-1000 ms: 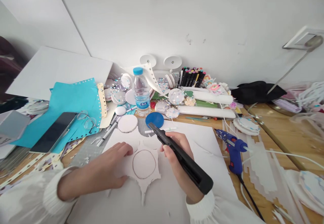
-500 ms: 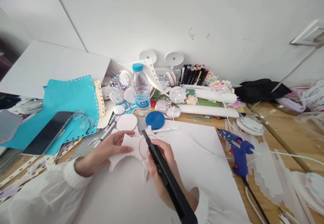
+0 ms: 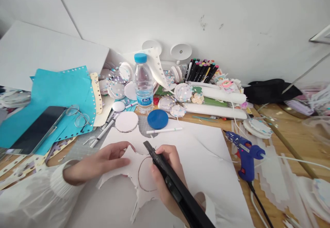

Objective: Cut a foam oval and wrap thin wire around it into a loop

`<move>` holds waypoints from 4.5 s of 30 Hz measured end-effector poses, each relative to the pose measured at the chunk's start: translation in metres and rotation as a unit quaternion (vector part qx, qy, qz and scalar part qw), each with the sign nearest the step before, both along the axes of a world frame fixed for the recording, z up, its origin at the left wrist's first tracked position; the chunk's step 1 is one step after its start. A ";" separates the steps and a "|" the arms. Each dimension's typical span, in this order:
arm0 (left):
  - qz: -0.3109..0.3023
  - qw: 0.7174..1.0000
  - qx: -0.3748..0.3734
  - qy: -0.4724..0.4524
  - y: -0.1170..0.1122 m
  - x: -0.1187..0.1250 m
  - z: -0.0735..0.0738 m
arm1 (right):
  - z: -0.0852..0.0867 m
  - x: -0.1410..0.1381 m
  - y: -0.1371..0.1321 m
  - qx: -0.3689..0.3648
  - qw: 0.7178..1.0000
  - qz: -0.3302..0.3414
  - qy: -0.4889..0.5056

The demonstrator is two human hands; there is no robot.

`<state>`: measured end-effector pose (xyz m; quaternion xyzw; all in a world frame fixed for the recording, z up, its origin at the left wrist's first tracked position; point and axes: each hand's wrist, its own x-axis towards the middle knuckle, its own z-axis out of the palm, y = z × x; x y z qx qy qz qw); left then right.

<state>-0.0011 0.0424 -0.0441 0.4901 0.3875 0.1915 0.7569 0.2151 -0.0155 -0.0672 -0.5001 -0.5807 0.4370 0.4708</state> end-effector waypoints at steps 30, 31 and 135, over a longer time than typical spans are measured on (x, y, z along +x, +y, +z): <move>0.008 0.993 0.114 0.029 -0.008 0.000 -0.011 | 0.011 -0.005 0.010 -0.003 0.992 0.031 -0.119; 0.009 0.993 0.113 0.023 -0.008 0.000 -0.012 | 0.010 -0.005 0.010 -0.003 0.992 0.032 -0.118; -0.008 0.978 -0.029 -0.204 -0.003 -0.004 -0.018 | -0.002 0.000 0.011 -0.107 0.977 -0.123 0.139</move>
